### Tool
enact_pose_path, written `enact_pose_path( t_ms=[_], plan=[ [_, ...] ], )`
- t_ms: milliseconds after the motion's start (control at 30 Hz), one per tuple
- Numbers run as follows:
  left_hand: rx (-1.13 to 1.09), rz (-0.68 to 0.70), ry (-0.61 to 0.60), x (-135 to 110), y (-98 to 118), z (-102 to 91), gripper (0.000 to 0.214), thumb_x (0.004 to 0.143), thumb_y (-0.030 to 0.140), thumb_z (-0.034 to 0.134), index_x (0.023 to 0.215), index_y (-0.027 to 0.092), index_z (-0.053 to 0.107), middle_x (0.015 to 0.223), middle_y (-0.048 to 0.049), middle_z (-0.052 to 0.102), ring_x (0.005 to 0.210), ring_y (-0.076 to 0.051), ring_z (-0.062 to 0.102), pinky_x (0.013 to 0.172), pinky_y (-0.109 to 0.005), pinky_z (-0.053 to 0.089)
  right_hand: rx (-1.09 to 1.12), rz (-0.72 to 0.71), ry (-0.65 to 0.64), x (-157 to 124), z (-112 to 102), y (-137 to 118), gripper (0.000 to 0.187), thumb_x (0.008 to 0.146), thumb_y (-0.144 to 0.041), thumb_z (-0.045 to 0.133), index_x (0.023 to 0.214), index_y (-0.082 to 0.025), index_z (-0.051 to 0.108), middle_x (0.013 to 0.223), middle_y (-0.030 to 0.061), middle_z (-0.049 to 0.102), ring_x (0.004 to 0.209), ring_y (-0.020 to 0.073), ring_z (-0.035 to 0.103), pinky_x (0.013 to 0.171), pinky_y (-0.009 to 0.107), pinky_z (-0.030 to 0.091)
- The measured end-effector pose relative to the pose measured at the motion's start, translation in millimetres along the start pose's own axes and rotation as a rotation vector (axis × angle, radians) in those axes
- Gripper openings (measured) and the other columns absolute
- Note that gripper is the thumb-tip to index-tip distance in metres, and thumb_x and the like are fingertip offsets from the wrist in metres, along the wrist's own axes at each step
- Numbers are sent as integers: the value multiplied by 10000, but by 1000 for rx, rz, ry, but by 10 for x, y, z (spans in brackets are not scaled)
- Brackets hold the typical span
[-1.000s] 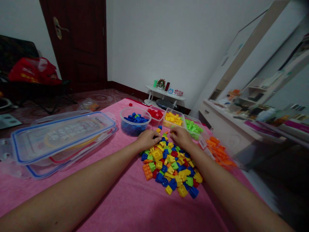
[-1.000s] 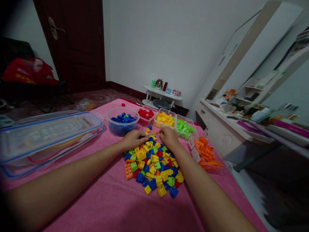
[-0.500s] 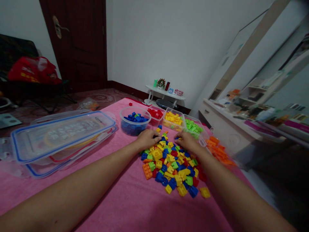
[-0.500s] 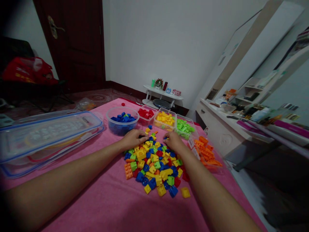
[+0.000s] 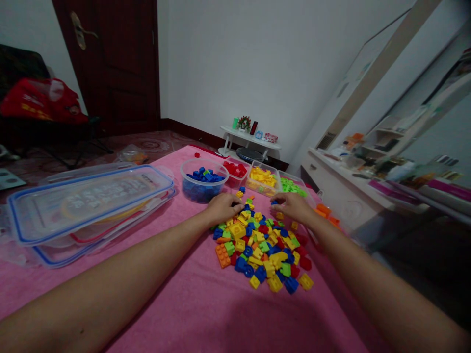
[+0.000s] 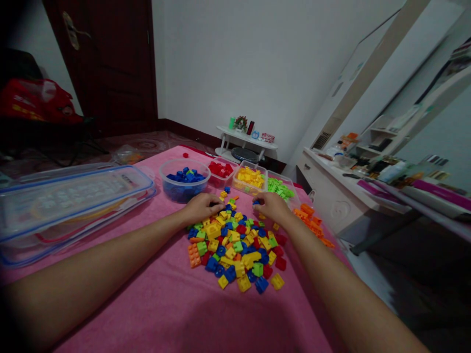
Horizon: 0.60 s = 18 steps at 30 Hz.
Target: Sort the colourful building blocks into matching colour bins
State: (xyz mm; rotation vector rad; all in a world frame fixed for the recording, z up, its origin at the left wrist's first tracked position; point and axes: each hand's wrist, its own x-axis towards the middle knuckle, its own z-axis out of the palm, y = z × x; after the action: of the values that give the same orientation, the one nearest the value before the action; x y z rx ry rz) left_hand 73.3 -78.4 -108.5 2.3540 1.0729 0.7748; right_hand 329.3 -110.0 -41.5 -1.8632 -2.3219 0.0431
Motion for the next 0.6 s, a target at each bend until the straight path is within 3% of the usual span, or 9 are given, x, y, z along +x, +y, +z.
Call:
enact_pose_path(
  t_ms=[267,600],
  plan=[
    [4,-4,-7,1,7,-2,355,832,464,454,903,230,713,844,-17,705,720,-145,583,575,-226,334,-463,64,-226,-222,-113,66,281,677,-219,613,954,-214,663,956,65,684,890,232,609,616,258,353],
    [-10,-24,-11,-9,34,-16,341,829,447,476,911,222,719,865,-21,708,765,-157,596,635,-225,389,-470,127,-305,-364,-96,44,225,657,-171,582,879,-167,623,897,95,654,787,208,594,564,250,318]
  ],
)
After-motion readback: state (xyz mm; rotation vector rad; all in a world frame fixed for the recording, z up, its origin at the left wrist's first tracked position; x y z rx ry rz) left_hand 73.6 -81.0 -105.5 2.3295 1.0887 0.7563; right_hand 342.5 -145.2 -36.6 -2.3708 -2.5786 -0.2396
